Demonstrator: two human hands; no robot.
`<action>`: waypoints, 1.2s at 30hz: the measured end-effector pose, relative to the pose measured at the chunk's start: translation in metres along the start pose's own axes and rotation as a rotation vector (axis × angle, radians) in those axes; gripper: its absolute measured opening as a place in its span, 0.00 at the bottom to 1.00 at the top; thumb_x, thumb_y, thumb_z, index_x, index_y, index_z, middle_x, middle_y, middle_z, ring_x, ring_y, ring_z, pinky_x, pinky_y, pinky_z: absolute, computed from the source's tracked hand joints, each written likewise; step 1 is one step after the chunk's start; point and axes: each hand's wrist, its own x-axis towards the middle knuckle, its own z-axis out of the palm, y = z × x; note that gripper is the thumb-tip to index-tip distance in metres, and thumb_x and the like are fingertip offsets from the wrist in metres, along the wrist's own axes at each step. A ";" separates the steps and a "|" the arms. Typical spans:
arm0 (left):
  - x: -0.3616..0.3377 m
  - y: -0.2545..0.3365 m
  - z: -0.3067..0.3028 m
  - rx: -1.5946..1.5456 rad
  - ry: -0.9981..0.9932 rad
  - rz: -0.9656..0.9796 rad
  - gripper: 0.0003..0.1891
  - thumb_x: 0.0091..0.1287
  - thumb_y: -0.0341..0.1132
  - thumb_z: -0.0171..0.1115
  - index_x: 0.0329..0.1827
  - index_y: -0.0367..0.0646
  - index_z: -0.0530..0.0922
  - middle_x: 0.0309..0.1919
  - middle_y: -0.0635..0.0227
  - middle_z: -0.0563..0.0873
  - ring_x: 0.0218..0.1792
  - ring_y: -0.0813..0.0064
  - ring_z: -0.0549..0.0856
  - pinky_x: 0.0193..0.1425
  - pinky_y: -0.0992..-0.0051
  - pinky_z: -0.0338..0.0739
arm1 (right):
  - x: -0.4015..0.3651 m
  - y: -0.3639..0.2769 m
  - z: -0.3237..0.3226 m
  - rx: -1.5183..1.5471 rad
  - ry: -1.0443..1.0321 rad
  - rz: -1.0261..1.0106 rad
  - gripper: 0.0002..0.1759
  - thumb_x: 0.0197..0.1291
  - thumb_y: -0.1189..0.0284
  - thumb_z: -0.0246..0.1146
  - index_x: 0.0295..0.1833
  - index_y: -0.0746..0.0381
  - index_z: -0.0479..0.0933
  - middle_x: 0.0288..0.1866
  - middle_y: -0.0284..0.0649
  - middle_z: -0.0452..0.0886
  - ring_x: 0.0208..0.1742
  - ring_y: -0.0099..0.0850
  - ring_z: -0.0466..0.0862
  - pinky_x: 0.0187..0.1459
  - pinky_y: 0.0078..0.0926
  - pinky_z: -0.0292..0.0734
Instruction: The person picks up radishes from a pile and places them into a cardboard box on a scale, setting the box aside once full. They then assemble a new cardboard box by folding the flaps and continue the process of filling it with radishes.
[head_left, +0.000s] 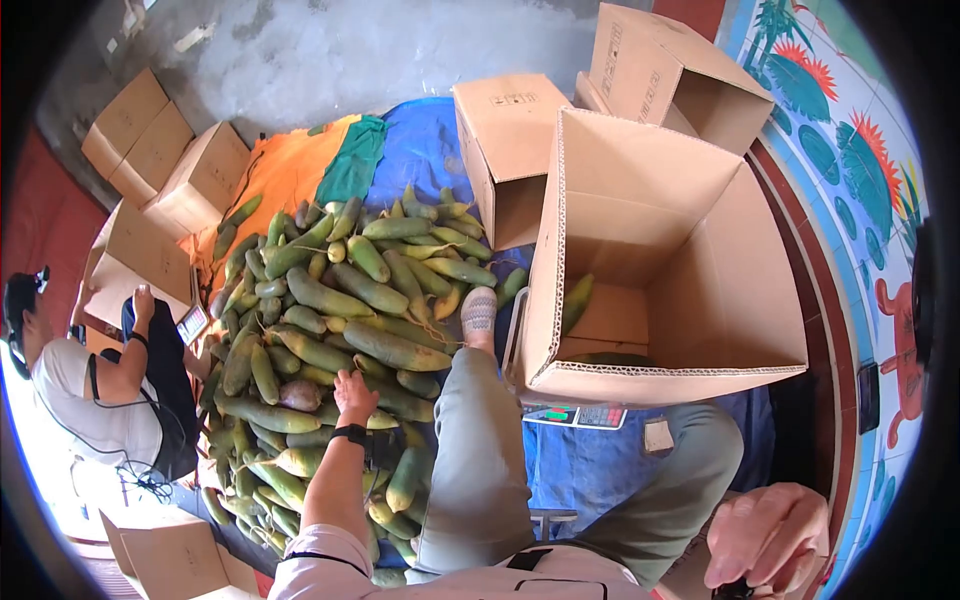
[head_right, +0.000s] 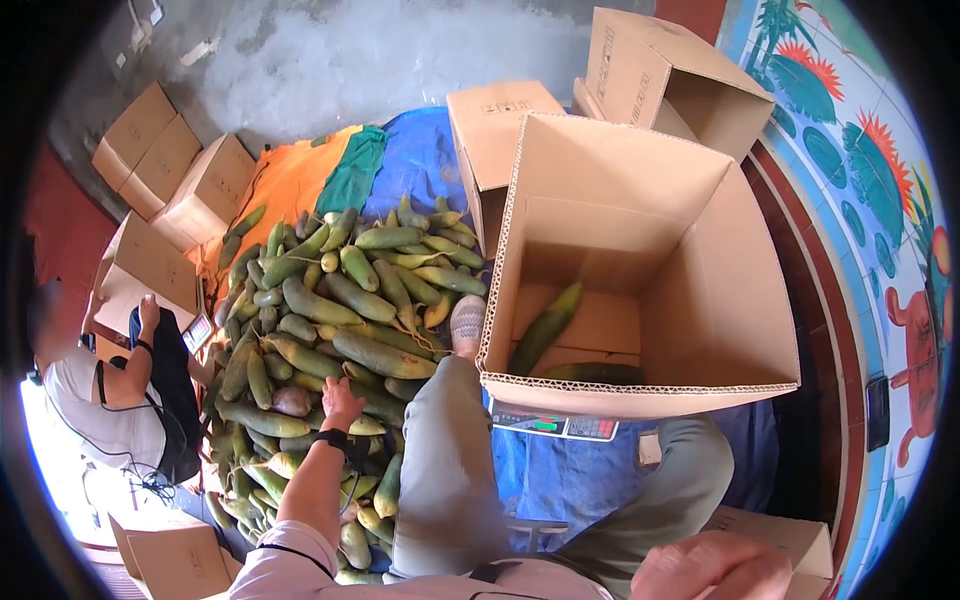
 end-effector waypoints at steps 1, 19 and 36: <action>-0.001 -0.001 -0.001 -0.022 0.006 0.000 0.33 0.48 0.41 0.75 0.56 0.42 0.71 0.56 0.56 0.70 0.60 0.56 0.72 0.62 0.63 0.73 | 0.001 0.001 -0.009 0.029 -0.057 0.032 0.11 0.57 0.70 0.68 0.34 0.70 0.80 0.36 0.54 0.83 0.33 0.42 0.85 0.32 0.32 0.75; 0.005 -0.017 0.015 -0.057 0.002 0.098 0.38 0.45 0.40 0.75 0.60 0.42 0.66 0.54 0.53 0.71 0.56 0.53 0.73 0.62 0.65 0.71 | 0.007 0.044 0.029 0.134 -0.059 -1.039 0.10 0.61 0.68 0.64 0.35 0.64 0.80 0.39 0.51 0.84 0.36 0.40 0.84 0.35 0.30 0.76; -0.007 -0.012 0.013 -0.187 -0.102 0.162 0.39 0.43 0.41 0.77 0.58 0.45 0.65 0.53 0.53 0.75 0.56 0.55 0.77 0.58 0.64 0.75 | -0.006 0.014 0.021 0.347 -0.258 -0.620 0.13 0.66 0.63 0.59 0.39 0.63 0.78 0.47 0.50 0.83 0.46 0.40 0.83 0.38 0.32 0.74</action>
